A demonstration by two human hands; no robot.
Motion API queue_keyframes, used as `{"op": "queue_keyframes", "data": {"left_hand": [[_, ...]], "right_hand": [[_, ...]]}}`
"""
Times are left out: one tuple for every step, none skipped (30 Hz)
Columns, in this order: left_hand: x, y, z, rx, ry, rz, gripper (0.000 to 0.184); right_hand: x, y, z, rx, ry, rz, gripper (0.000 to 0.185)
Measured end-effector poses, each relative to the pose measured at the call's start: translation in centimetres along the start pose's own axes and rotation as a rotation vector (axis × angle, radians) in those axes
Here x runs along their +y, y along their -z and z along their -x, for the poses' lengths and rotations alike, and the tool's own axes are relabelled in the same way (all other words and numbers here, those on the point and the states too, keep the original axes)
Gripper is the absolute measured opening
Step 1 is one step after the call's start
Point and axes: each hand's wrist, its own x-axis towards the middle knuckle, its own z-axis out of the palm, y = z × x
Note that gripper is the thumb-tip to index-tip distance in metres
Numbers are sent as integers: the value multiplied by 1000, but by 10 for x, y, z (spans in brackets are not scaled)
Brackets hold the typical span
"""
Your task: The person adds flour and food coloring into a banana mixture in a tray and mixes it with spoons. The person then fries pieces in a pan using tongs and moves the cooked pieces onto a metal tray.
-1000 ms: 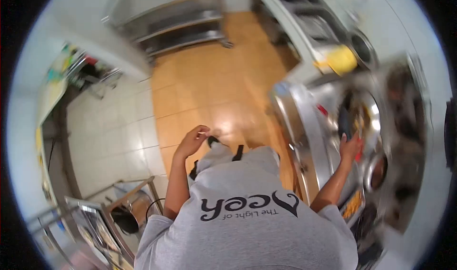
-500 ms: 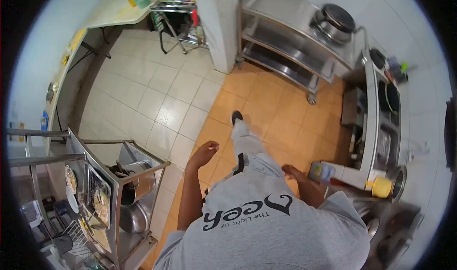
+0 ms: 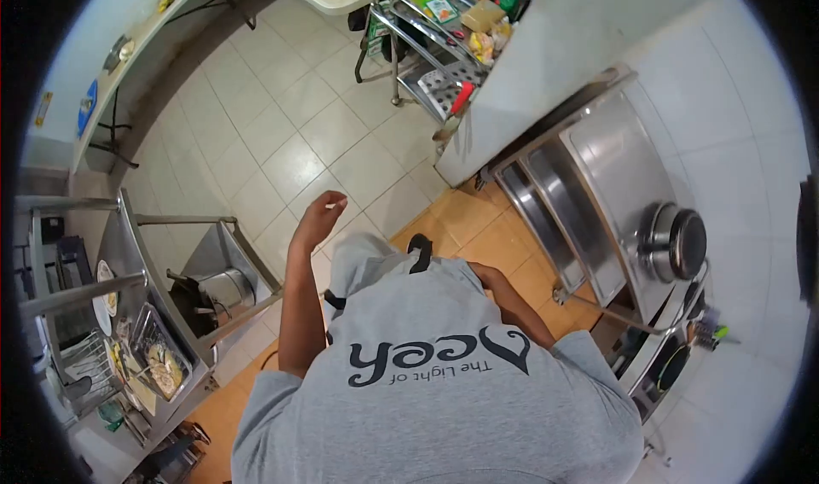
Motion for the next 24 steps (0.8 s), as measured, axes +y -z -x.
{"op": "queue_keyframes", "data": {"left_hand": [[8, 1, -23, -14, -11, 17, 27], [15, 1, -46, -36, -23, 27, 28], [23, 3, -71, -66, -35, 32, 29], [33, 4, -97, -100, -39, 37, 29], [45, 5, -122, -142, -41, 40, 29], [54, 8, -147, -187, -49, 43, 30], [62, 12, -176, -244, -61, 49, 29], [70, 17, -207, -280, -73, 43, 29], [77, 22, -237, -321, -85, 37, 28], [84, 27, -268, -367, -96, 30, 27], [88, 32, -298, -413, -119, 22, 26], [91, 39, -329, -465, -140, 11, 25], [99, 48, -366, -517, -169, -1, 24], [113, 57, -390, -559, -203, -48, 24], [128, 67, -409, -592, -235, -87, 23], [141, 75, -434, -610, -280, -119, 22], [142, 81, -461, -647, -277, -36, 22], [147, 87, -485, -669, -291, -53, 22], [151, 94, -505, -692, -297, -76, 22], [155, 101, -519, -713, -297, -102, 22], [162, 108, -530, -727, -315, -143, 24], [166, 113, -536, -754, -302, -125, 25], [171, 116, -543, -775, -296, -105, 26], [177, 120, -551, -791, -293, -84, 26]], "right_hand": [[-53, -18, 10, -75, -77, 91, 34], [-75, -29, 28, -9, 77, 72, 35], [-109, -56, 70, 58, 235, 44, 36], [-131, -72, 90, 131, 391, 8, 36], [-135, -51, 67, 133, 445, 81, 46], [-137, -30, 42, 187, 342, 100, 51], [-143, -5, 15, 239, 242, 118, 55], [-159, 12, -1, 294, 143, 135, 60], [-184, 18, -9, 241, 81, 237, 64], [-218, 13, -8, 270, 76, 257, 65], [-262, -7, 7, 297, 67, 270, 65], [-305, -29, 21, 321, 57, 275, 66], [-349, -38, 29, 329, 126, 280, 62], [-382, -45, 33, 337, 189, 289, 59], [-406, -43, 20, 369, 341, 282, 51], [-446, -42, 22, 410, 498, 294, 43], [-479, -39, 31, 552, 651, 242, 37], [-517, -44, 54, 687, 799, 188, 31], [-541, -24, 52, 893, 886, 170, 26], [-567, 4, 53, 1095, 963, 150, 22], [-589, 42, 52, 1486, 1040, 305, 19], [-622, 46, 89, 1605, 838, 270, 24], [-638, 73, 99, 1683, 734, 387, 27], [-652, 97, 106, 1756, 629, 507, 29]]}}
